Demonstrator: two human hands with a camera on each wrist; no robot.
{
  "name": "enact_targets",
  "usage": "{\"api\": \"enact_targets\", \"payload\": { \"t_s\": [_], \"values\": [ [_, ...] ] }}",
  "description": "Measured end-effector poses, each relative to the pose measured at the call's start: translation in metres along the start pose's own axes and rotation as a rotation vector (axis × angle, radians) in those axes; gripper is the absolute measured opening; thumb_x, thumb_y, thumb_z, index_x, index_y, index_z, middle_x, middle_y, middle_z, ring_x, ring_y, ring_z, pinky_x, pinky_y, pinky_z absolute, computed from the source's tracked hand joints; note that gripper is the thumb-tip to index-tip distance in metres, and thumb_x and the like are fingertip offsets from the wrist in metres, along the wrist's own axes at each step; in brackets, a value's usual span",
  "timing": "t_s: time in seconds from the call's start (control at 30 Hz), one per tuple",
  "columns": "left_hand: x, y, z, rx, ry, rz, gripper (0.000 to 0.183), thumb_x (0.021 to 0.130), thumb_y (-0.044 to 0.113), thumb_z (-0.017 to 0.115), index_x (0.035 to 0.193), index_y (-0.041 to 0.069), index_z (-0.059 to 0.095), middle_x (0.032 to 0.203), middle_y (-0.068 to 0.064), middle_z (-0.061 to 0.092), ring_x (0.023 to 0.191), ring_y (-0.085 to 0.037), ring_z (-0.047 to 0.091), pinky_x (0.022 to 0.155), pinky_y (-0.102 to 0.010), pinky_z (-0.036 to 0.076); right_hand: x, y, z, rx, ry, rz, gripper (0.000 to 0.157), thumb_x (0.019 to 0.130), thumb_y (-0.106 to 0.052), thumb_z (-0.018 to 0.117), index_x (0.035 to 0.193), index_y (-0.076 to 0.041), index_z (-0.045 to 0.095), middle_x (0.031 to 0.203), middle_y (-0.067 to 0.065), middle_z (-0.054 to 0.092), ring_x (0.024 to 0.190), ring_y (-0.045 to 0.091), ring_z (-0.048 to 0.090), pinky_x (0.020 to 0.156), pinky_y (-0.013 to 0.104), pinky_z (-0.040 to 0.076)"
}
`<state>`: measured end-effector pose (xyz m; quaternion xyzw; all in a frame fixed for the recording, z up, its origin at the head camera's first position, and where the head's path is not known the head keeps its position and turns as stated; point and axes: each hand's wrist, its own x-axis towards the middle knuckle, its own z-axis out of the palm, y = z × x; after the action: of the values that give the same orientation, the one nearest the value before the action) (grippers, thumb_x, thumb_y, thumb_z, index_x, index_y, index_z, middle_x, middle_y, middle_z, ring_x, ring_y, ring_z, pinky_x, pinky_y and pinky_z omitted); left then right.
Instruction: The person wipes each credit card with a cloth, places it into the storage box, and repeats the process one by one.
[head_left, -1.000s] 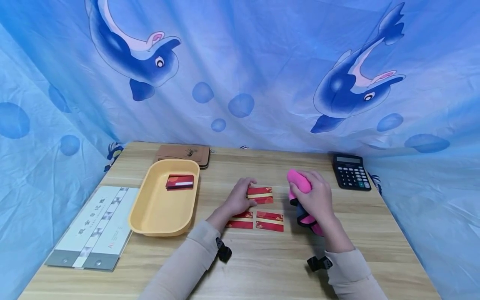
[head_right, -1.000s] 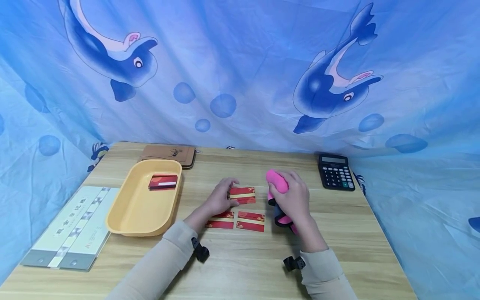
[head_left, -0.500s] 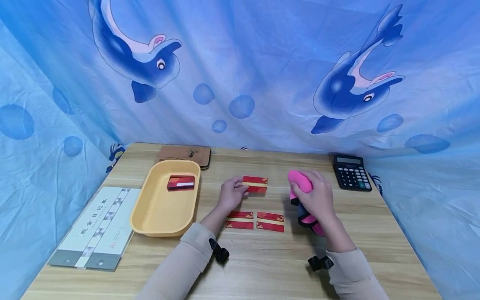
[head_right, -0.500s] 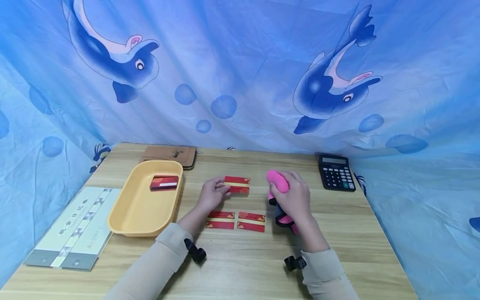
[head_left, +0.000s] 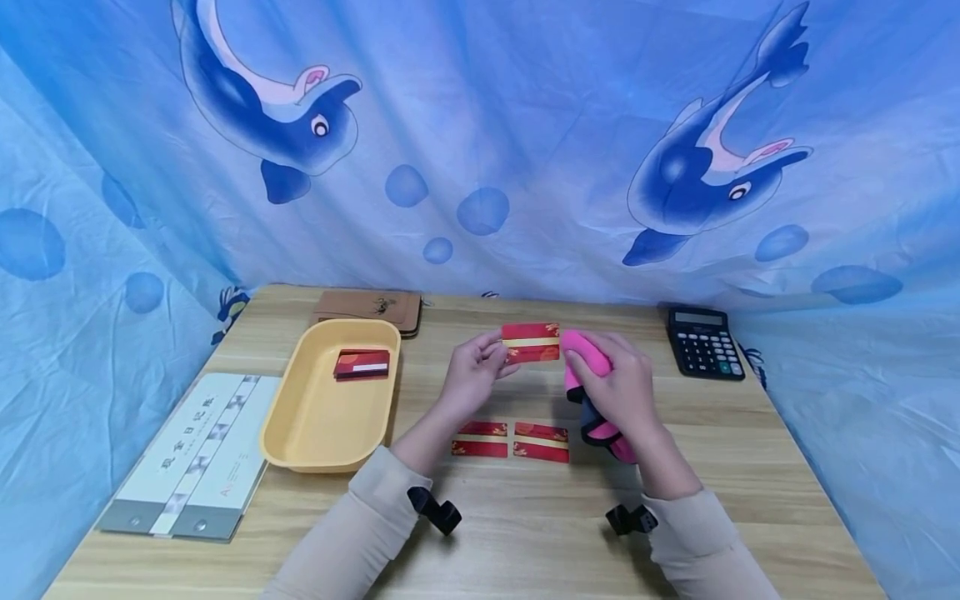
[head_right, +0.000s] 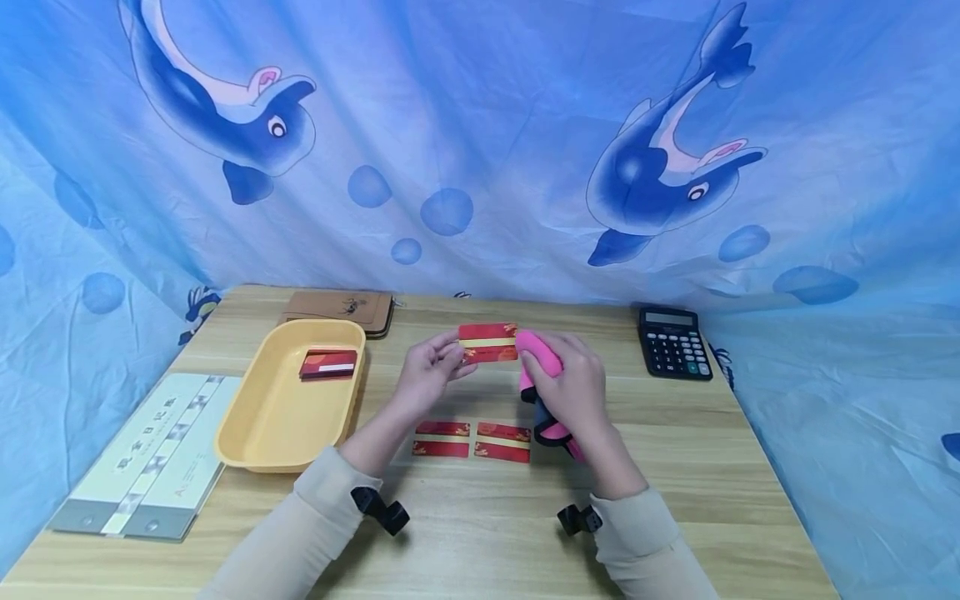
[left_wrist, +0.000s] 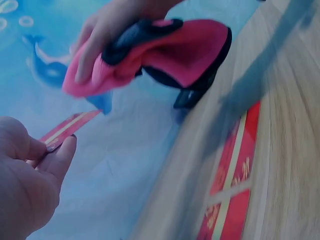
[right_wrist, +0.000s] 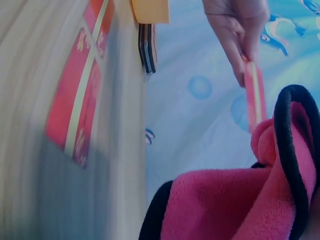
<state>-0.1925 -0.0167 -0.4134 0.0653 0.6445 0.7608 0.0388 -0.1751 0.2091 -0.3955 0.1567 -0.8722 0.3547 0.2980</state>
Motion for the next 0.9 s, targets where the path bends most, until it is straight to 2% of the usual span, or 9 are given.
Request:
{"api": "enact_targets", "payload": {
  "t_s": [0.17, 0.3, 0.47, 0.6, 0.77, 0.9],
  "values": [
    [-0.009, 0.008, 0.01, 0.004, -0.042, 0.041, 0.04, 0.105, 0.002, 0.052, 0.144, -0.007, 0.049, 0.132, -0.026, 0.062, 0.107, -0.027, 0.071, 0.089, -0.03, 0.06, 0.004, -0.008, 0.003, -0.064, 0.025, 0.038, 0.034, 0.088, -0.025, 0.08, 0.116, -0.006, 0.077, 0.106, 0.013, 0.072, 0.082, 0.029, 0.065, 0.061, 0.038, 0.046],
    [-0.013, 0.009, 0.014, 0.03, -0.062, 0.062, 0.037, 0.104, 0.001, 0.052, 0.141, -0.007, 0.052, 0.132, -0.026, 0.063, 0.108, -0.027, 0.071, 0.089, -0.031, 0.06, 0.006, -0.015, 0.005, -0.117, 0.024, 0.062, 0.035, 0.088, -0.027, 0.08, 0.115, -0.006, 0.077, 0.105, 0.015, 0.072, 0.084, 0.032, 0.066, 0.064, 0.042, 0.048],
    [-0.017, 0.008, 0.015, 0.075, -0.082, 0.071, 0.036, 0.104, 0.002, 0.053, 0.14, -0.005, 0.055, 0.13, -0.022, 0.065, 0.107, -0.026, 0.071, 0.089, -0.028, 0.06, 0.007, -0.027, 0.011, -0.14, -0.008, 0.051, 0.036, 0.087, -0.029, 0.08, 0.114, -0.006, 0.078, 0.103, 0.015, 0.071, 0.082, 0.032, 0.066, 0.062, 0.041, 0.051],
    [-0.017, 0.005, 0.017, 0.084, -0.106, 0.088, 0.036, 0.105, 0.002, 0.052, 0.14, -0.004, 0.055, 0.129, -0.021, 0.066, 0.11, -0.027, 0.07, 0.091, -0.028, 0.059, 0.006, -0.039, 0.019, -0.111, -0.02, -0.004, 0.033, 0.085, -0.025, 0.081, 0.113, -0.007, 0.078, 0.1, 0.013, 0.071, 0.078, 0.03, 0.065, 0.057, 0.04, 0.052],
    [-0.015, 0.005, 0.018, 0.128, -0.106, 0.107, 0.039, 0.103, -0.005, 0.048, 0.142, -0.003, 0.053, 0.128, -0.019, 0.067, 0.113, -0.026, 0.068, 0.092, -0.026, 0.058, 0.0, -0.054, 0.028, -0.093, -0.051, -0.099, 0.033, 0.082, -0.022, 0.083, 0.112, -0.01, 0.078, 0.101, 0.01, 0.068, 0.072, 0.026, 0.064, 0.052, 0.037, 0.049],
    [-0.014, 0.006, 0.015, 0.08, -0.105, 0.082, 0.04, 0.103, -0.006, 0.049, 0.143, -0.004, 0.053, 0.128, -0.019, 0.067, 0.115, -0.027, 0.067, 0.091, -0.027, 0.059, -0.007, -0.058, 0.027, -0.128, -0.07, -0.135, 0.034, 0.079, -0.015, 0.084, 0.112, -0.01, 0.079, 0.103, 0.01, 0.066, 0.066, 0.023, 0.06, 0.05, 0.031, 0.046]
  ]
}}
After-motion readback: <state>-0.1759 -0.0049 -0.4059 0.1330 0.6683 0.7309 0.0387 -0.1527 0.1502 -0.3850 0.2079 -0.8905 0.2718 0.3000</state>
